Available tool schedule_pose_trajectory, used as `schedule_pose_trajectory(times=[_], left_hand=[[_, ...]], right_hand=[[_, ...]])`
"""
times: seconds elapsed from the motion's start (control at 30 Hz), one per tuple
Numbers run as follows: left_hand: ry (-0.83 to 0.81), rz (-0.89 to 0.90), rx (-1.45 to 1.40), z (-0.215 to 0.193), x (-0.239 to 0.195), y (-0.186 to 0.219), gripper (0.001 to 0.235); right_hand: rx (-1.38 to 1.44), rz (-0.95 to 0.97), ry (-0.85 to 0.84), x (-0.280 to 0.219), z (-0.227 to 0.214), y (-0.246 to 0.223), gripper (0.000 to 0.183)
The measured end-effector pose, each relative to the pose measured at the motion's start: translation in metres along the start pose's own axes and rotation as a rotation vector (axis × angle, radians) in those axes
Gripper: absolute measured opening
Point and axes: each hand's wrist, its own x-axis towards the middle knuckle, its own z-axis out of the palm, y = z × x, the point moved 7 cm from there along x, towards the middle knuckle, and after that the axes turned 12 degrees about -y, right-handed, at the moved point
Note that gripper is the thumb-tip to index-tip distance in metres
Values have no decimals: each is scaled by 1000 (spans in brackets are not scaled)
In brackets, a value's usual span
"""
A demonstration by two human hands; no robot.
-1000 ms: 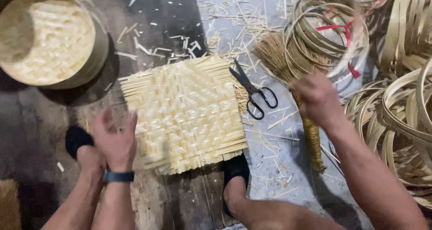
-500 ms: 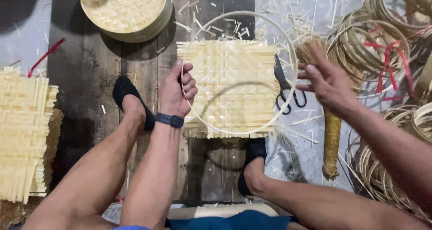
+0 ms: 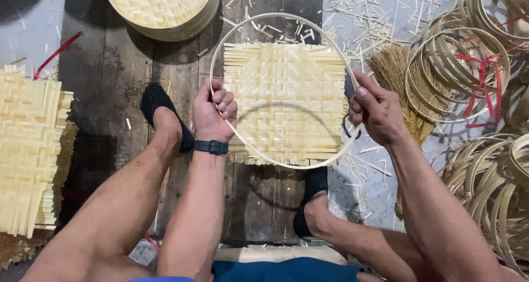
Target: The person places a circular bamboo frame over a woven bamboo mat, presses it down, and uses scissors to trim the excess bamboo strips around the edge. The person repeats this process multiple times, stacking finished baskets aside.
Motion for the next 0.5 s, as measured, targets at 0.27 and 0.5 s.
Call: schedule_pose_trajectory(times=[0.27,0.5], left_hand=[[92,-163,330,9,-11,-14,26],[77,-97,198,-18,-8,1,24]], right_hand=[[-53,124,165,9,12,-11,54],[-194,303,-26,11,-8,28,51]])
